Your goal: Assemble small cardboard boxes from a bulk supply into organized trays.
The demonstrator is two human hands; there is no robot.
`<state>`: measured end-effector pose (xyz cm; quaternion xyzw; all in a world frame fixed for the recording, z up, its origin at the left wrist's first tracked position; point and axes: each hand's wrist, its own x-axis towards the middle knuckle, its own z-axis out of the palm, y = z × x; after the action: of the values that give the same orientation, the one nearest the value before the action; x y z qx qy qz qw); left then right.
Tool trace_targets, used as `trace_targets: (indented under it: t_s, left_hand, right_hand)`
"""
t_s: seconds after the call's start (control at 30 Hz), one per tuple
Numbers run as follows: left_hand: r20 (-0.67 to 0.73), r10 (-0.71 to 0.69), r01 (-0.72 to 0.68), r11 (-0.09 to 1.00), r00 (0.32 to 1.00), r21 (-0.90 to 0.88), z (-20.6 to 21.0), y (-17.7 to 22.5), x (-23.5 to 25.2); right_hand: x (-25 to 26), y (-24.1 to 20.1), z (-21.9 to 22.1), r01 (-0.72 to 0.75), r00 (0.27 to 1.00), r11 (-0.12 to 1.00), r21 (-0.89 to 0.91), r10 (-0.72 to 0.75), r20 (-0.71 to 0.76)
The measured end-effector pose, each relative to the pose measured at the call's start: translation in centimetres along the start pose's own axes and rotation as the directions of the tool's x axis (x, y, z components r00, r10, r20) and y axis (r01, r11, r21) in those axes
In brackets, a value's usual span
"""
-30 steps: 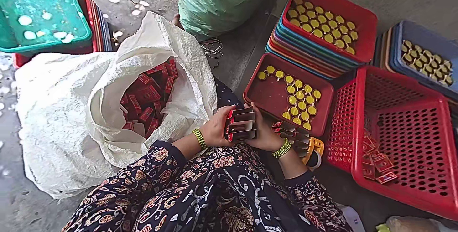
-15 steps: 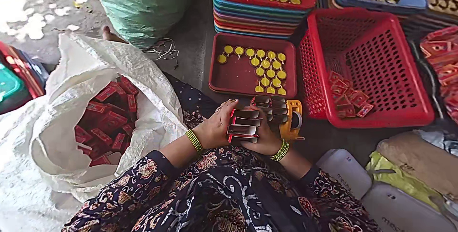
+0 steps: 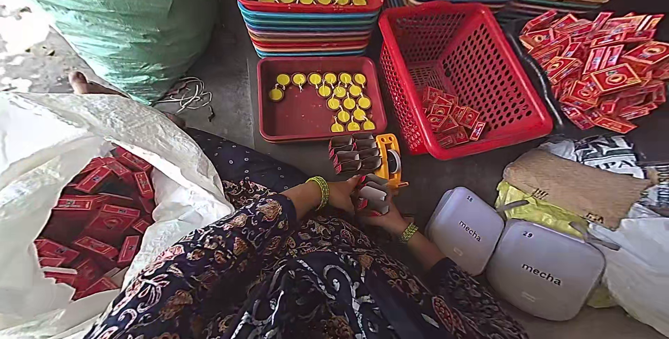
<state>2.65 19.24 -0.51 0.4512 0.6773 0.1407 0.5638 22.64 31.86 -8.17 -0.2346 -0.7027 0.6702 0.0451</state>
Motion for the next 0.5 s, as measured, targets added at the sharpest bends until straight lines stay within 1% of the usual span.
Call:
trace_targets:
  t_s: [0.07, 0.13, 0.23, 0.3, 0.33, 0.4, 0.5]
  left_hand:
    - [0.012, -0.064, 0.064, 0.997, 0.998, 0.032, -0.4, -0.6, 1.0]
    - [0.014, -0.093, 0.092, 0.994, 0.996, 0.053, -0.4, -1.2, 1.6]
    - [0.007, -0.092, 0.091, 0.994, 0.996, 0.058, -0.1, -1.9, 2.1]
    - [0.000, -0.103, 0.103, 0.993, 0.995, 0.065, 0.0, -1.8, 2.3]
    - [-0.004, -0.110, 0.110, 0.992, 0.994, 0.060, 0.0, -1.8, 2.3]
    - [-0.008, -0.123, 0.123, 0.992, 0.992, 0.038, -0.1, -1.8, 2.4]
    - [-0.007, -0.135, 0.135, 0.991, 0.991, 0.001, -0.3, -1.8, 2.3]
  right_hand:
    - [1.2, 1.3, -0.2, -0.009, 1.000, 1.000, -0.017, 0.009, -0.012]
    - [2.3, 2.6, -0.6, -0.020, 0.999, 0.986, -0.168, 0.015, -0.030]
    - [3.1, 4.6, -0.6, -0.071, 0.996, 0.911, -0.406, 0.040, -0.084]
    - [3.2, 4.8, -0.1, -0.101, 0.987, 0.851, -0.515, 0.021, -0.159]
    - [3.2, 4.4, 0.0, -0.142, 0.979, 0.813, -0.564, 0.031, -0.202]
    - [2.8, 3.9, 0.2, -0.218, 0.957, 0.772, -0.598, 0.050, -0.285]
    - [1.4, 3.2, 0.2, -0.323, 0.918, 0.747, -0.581, 0.098, -0.384]
